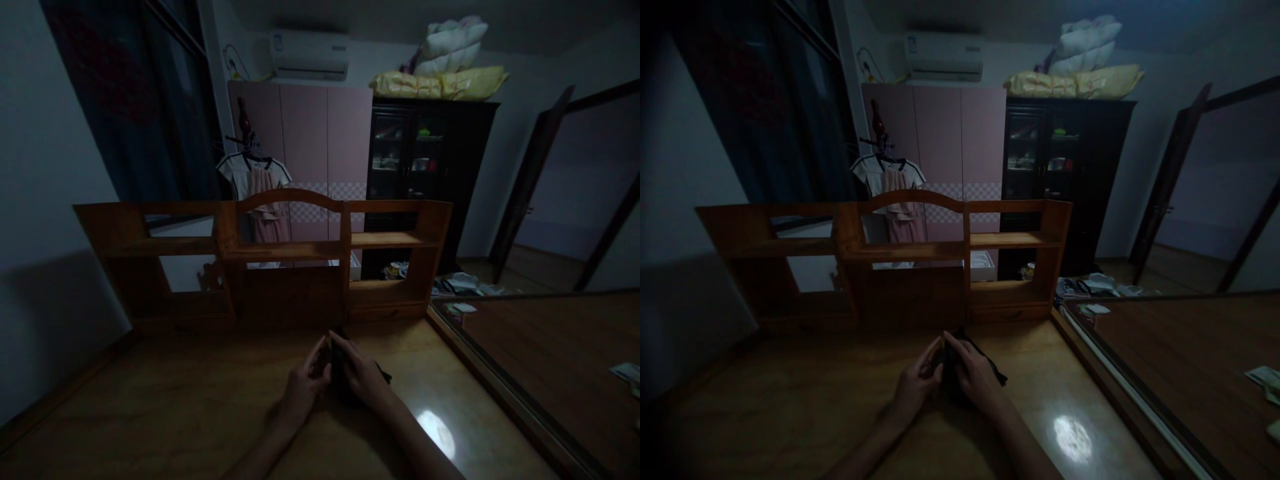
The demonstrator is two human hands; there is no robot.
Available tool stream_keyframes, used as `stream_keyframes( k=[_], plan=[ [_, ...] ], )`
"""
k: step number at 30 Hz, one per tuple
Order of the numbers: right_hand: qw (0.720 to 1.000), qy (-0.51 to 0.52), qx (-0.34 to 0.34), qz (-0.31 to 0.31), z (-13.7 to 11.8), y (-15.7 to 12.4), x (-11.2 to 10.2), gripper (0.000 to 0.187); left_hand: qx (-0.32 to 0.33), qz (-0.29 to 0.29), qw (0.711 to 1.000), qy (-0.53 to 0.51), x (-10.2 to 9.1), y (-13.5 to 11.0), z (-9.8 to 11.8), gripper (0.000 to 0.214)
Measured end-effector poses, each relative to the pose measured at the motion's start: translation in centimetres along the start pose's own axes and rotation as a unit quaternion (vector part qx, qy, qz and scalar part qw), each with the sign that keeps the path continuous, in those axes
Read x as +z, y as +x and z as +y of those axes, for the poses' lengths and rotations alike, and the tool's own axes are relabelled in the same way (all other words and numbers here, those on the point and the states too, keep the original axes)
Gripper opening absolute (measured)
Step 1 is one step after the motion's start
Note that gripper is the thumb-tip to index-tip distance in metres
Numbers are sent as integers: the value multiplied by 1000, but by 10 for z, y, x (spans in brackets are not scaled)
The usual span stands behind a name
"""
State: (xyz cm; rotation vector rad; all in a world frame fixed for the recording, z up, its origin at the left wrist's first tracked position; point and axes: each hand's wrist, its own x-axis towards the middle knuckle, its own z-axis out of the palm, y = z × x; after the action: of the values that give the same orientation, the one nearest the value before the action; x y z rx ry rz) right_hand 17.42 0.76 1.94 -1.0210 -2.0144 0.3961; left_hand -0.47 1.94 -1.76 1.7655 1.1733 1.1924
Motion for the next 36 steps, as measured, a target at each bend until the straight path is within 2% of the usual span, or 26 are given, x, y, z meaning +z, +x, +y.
stream_keyframes(
  k=[4, 7, 11, 14, 19, 21, 24, 26, 31, 34, 36],
  plan=[
    [999, -34, 16, -26, 3, -1, 0, 66, 27, 1, 997, 71, 2, 3, -11, 67],
    [998, -40, 40, -22, 10, -2, 3, 63, 32, -7, 996, 85, 2, 4, -15, 69],
    [997, -39, 67, 10, 21, -4, 11, 54, 26, -21, 998, 45, 1, 5, -11, 65],
    [995, -31, 80, 50, 27, -7, 19, 47, 25, -17, 998, 62, -1, 5, -4, 66],
    [987, -28, 122, 103, 16, -10, 24, 33, 76, -5, 994, 81, -5, 2, -1, 60],
    [987, -16, 127, 97, 6, -10, 21, 40, 108, -3, 990, 87, -7, 0, -4, 56],
    [994, 11, 71, 79, -5, -10, 13, 60, 142, -10, 985, 102, -9, -3, -8, 54],
    [998, -1, 26, 56, -6, -8, 10, 64, 145, -16, 982, 117, -10, -3, -8, 52],
    [989, -147, 11, 17, 13, -6, 12, 66, 99, -29, 978, 181, -6, -2, 2, 49],
    [977, -212, -35, 6, 25, -7, 14, 64, 90, -10, 961, 260, -2, -2, 6, 39],
    [971, -230, -57, 25, 30, -9, 13, 59, 81, -10, 946, 315, 1, -2, 8, 38]
  ],
)
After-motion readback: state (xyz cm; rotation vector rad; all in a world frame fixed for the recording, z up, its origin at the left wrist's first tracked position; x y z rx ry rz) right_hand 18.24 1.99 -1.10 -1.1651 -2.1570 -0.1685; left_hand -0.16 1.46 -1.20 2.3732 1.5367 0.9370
